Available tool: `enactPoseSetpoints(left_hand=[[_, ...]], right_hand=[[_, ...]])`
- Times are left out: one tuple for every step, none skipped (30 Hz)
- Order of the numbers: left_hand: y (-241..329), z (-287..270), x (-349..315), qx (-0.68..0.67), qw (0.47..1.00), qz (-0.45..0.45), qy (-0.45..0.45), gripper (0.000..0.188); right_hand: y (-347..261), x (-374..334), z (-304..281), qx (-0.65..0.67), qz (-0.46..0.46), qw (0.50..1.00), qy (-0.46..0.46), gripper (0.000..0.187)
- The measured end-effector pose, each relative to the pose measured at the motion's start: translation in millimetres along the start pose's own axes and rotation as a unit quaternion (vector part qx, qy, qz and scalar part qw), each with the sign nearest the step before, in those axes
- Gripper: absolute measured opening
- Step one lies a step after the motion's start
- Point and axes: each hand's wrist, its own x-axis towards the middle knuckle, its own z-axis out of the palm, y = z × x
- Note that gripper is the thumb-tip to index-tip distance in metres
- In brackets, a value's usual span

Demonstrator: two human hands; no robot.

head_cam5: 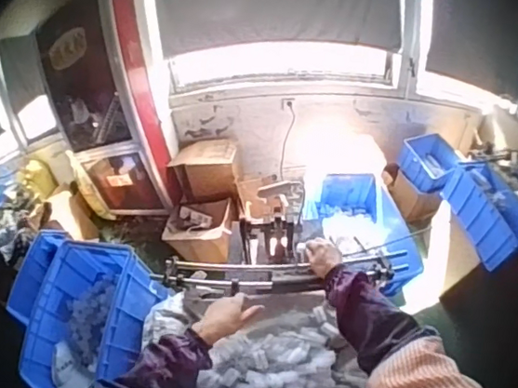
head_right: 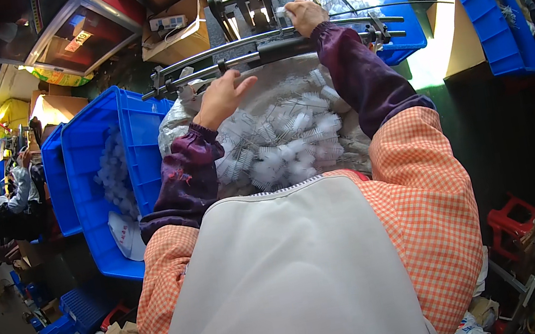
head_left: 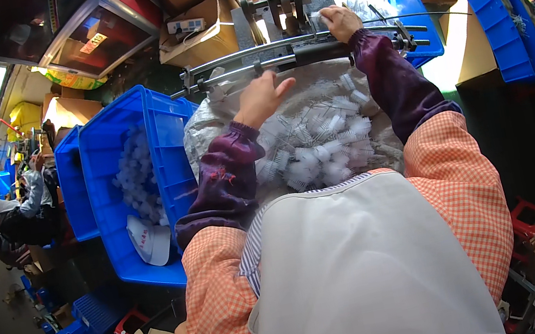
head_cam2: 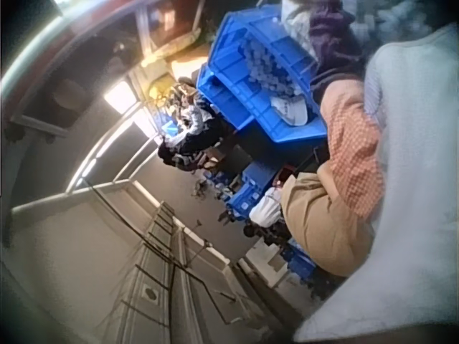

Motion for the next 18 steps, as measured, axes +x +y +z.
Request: enactPoseSetpoints(left_hand=[[-10.1, 3.6, -2.2, 0.041, 0.997, -0.02, -0.058, 0.051], [-23.7, 10.1, -5.8, 0.081, 0.989, -0.045, -0.115, 0.054], [-33.7, 16.8, -8.8, 0.119, 0.975, -0.069, -0.173, 0.058], [-41.5, 24.4, -10.4, 0.112, 0.975, -0.07, -0.181, 0.056], [-43.6, 28.7, -12.5, 0.105, 0.973, -0.068, -0.192, 0.054], [-46.3, 31.9, -13.2, 0.098, 0.972, -0.067, -0.202, 0.052], [-49.8, 33.4, -11.3, 0.088, 0.972, -0.059, -0.212, 0.05], [-48.7, 31.1, -9.5, 0.076, 0.971, -0.051, -0.223, 0.047], [-48.1, 30.1, -8.7, 0.065, 0.969, -0.042, -0.234, 0.045], [-48.6, 31.4, -9.8, 0.055, 0.97, -0.04, -0.232, 0.042], [-49.4, 32.5, -10.8, 0.047, 0.972, -0.037, -0.228, 0.04], [-50.7, 33.8, -11.2, 0.038, 0.973, -0.034, -0.225, 0.037], [-53.3, 34.9, -10.7, 0.025, 0.974, -0.03, -0.225, 0.036], [-56.5, 37.2, -10.5, 0.012, 0.974, -0.026, -0.226, 0.035], [-59.5, 39.7, -10.2, -0.001, 0.974, -0.022, -0.227, 0.033], [-62.1, 42.6, -9.6, -0.005, 0.974, -0.017, -0.227, 0.032], [-63.6, 43.3, -8.7, -0.009, 0.974, -0.013, -0.225, 0.031], [-65.0, 44.2, -8.0, -0.013, 0.975, -0.008, -0.223, 0.03]], right_hand=[[7.9, 7.2, 9.1, -0.053, 0.018, 0.997, 0.051, 0.021], [8.2, 13.1, 15.9, -0.08, 0.02, 0.995, 0.057, 0.02], [7.2, 17.2, 19.9, -0.109, 0.023, 0.992, 0.063, 0.02], [6.5, 21.4, 23.3, -0.138, 0.026, 0.988, 0.069, 0.02], [7.2, 24.5, 26.4, -0.153, 0.033, 0.986, 0.063, 0.021], [8.3, 27.7, 29.0, -0.168, 0.04, 0.983, 0.056, 0.021], [9.8, 30.9, 31.1, -0.184, 0.048, 0.981, 0.05, 0.021], [10.5, 33.0, 31.0, -0.173, 0.055, 0.982, 0.043, 0.022], [10.9, 33.7, 31.8, -0.167, 0.05, 0.984, 0.041, 0.022], [11.4, 34.0, 32.7, -0.161, 0.046, 0.985, 0.04, 0.022], [10.9, 34.9, 32.2, -0.155, 0.041, 0.986, 0.039, 0.022], [10.7, 35.4, 31.5, -0.149, 0.039, 0.987, 0.035, 0.023], [10.6, 36.0, 30.8, -0.144, 0.038, 0.988, 0.031, 0.023], [12.5, 35.3, 31.2, -0.139, 0.038, 0.989, 0.026, 0.023], [15.2, 36.1, 32.1, -0.126, 0.047, 0.991, 0.024, 0.024], [17.7, 38.0, 32.4, -0.112, 0.057, 0.992, 0.022, 0.024], [18.5, 39.7, 32.2, -0.098, 0.066, 0.993, 0.02, 0.025], [19.4, 40.1, 32.4, -0.093, 0.068, 0.993, 0.014, 0.025]])
